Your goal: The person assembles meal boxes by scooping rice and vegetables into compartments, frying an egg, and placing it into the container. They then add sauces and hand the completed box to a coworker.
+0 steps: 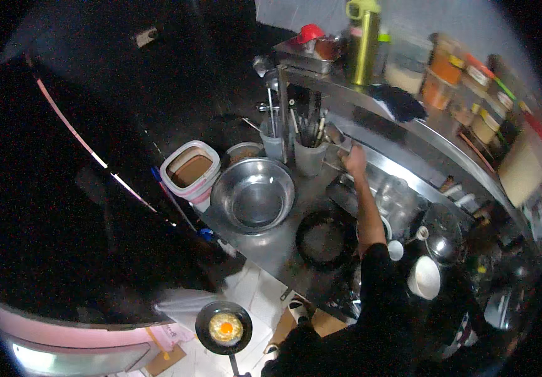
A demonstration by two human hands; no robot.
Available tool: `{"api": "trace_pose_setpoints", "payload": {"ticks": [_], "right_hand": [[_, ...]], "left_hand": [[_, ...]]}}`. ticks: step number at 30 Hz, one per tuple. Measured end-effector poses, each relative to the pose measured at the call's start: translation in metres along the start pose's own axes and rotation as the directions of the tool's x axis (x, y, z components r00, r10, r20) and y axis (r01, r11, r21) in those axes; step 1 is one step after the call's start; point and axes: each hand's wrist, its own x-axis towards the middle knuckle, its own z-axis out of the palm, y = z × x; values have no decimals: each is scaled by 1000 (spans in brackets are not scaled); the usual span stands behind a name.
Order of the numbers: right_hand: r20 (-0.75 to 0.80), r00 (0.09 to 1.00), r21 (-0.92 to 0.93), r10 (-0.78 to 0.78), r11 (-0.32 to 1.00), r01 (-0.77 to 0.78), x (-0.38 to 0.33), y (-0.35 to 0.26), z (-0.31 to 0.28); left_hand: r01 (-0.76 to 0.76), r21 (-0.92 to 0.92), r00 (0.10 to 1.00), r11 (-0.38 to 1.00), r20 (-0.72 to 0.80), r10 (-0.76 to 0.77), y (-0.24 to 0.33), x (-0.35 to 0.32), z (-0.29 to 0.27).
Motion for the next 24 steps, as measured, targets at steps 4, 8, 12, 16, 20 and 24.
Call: {"api": "trace_pose_setpoints", "payload": {"ticks": [4,8,12,16,20,24], "right_hand": [[169,983,-63,69,996,-59,95,17,24],[275,950,156,-148,982,108,92,-10,30],[-59,862,52,-504,861,506,61,-31,-15],[-90,783,0,-615,786,618,31,-70,-99],[-86,712,78,-697,708,702,16,-96,-177],[-512,543,154,-666,550,821,19,-172,-273]], "left_hand": [[31,206,974,978,214,-76,81,4,45],[88,-194,995,977,-34,-97,57,-2,73],[-14,-165,996,986,-91,-2,46,26,75],[-63,-176,980,982,-196,28,38,41,80],[-103,-249,967,963,-251,38,50,48,96],[-76,-275,958,958,-287,-6,65,18,101]]}}
